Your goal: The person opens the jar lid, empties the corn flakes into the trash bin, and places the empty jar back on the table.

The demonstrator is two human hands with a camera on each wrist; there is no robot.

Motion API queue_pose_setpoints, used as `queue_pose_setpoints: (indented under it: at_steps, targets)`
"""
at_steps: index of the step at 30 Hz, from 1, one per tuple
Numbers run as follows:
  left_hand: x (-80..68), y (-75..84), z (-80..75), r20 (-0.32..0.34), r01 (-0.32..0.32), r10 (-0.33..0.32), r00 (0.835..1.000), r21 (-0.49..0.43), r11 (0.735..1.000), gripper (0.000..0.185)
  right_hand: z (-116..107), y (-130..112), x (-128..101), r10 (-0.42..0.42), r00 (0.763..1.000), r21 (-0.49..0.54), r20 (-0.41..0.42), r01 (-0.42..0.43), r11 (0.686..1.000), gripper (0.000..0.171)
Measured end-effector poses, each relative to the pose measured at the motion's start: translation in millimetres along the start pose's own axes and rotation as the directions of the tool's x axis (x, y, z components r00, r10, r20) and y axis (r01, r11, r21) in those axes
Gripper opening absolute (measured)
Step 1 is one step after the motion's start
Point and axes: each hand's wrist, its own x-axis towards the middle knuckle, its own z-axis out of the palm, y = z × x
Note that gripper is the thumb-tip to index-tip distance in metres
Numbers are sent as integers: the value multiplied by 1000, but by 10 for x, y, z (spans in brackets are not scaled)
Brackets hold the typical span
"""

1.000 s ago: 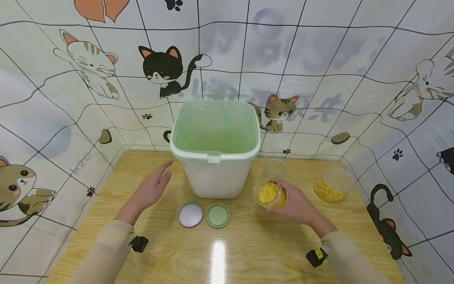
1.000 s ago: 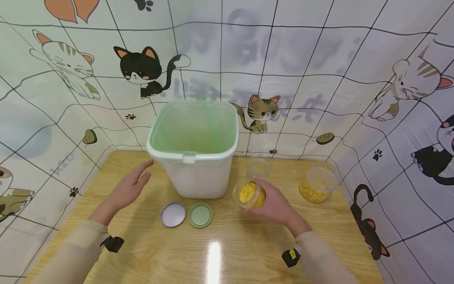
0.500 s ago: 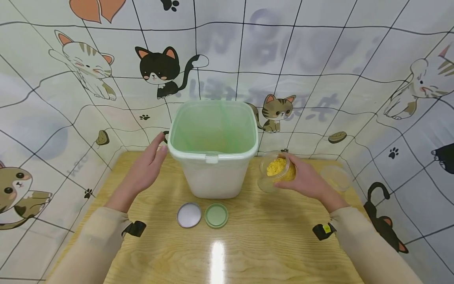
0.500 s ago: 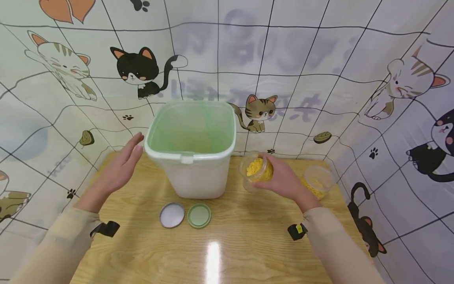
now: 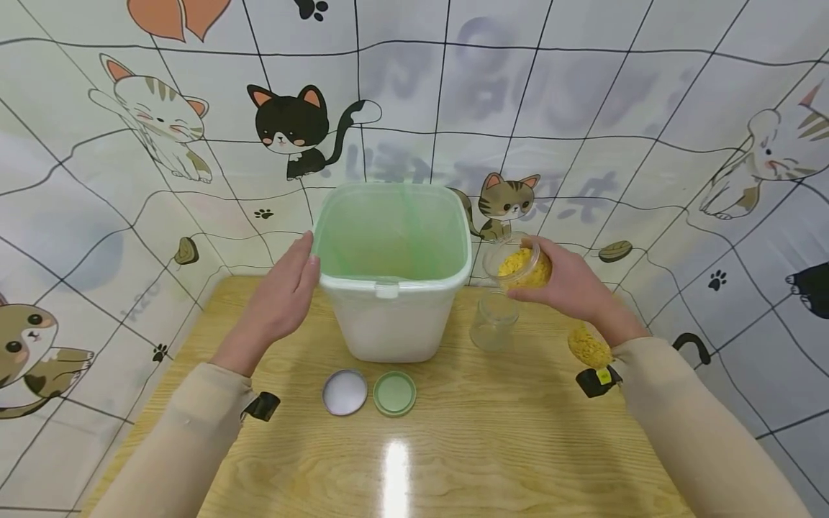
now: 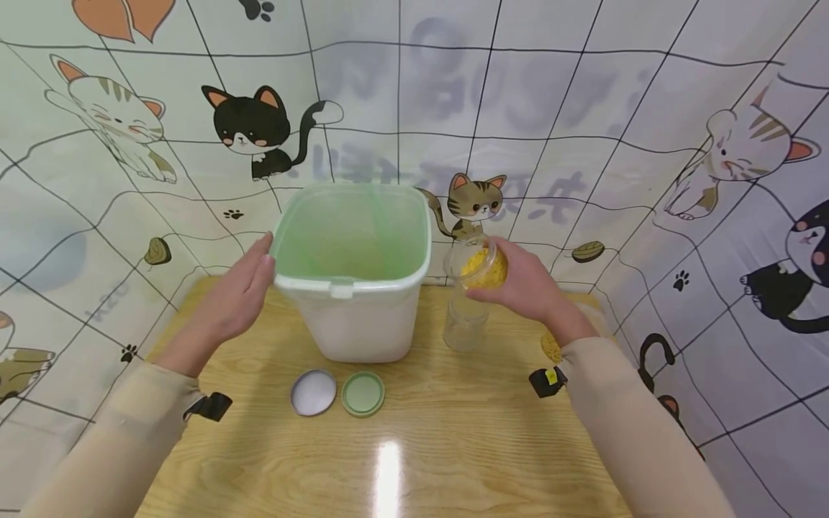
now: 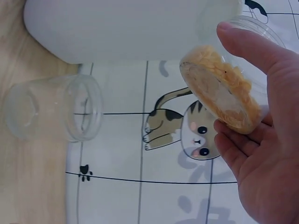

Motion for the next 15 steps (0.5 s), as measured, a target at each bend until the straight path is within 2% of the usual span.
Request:
queue_pose_setpoints:
  at_steps: [7, 15]
  targets:
    - [1, 40, -2, 5, 15, -16, 1000, 64, 998, 65, -193, -157, 141, -25, 1000, -55, 0, 25, 998, 96]
    - [12, 70, 20, -14, 43, -42, 999, 104, 994, 63, -337, -317, 333, -51, 999, -86, 9, 52, 995, 86]
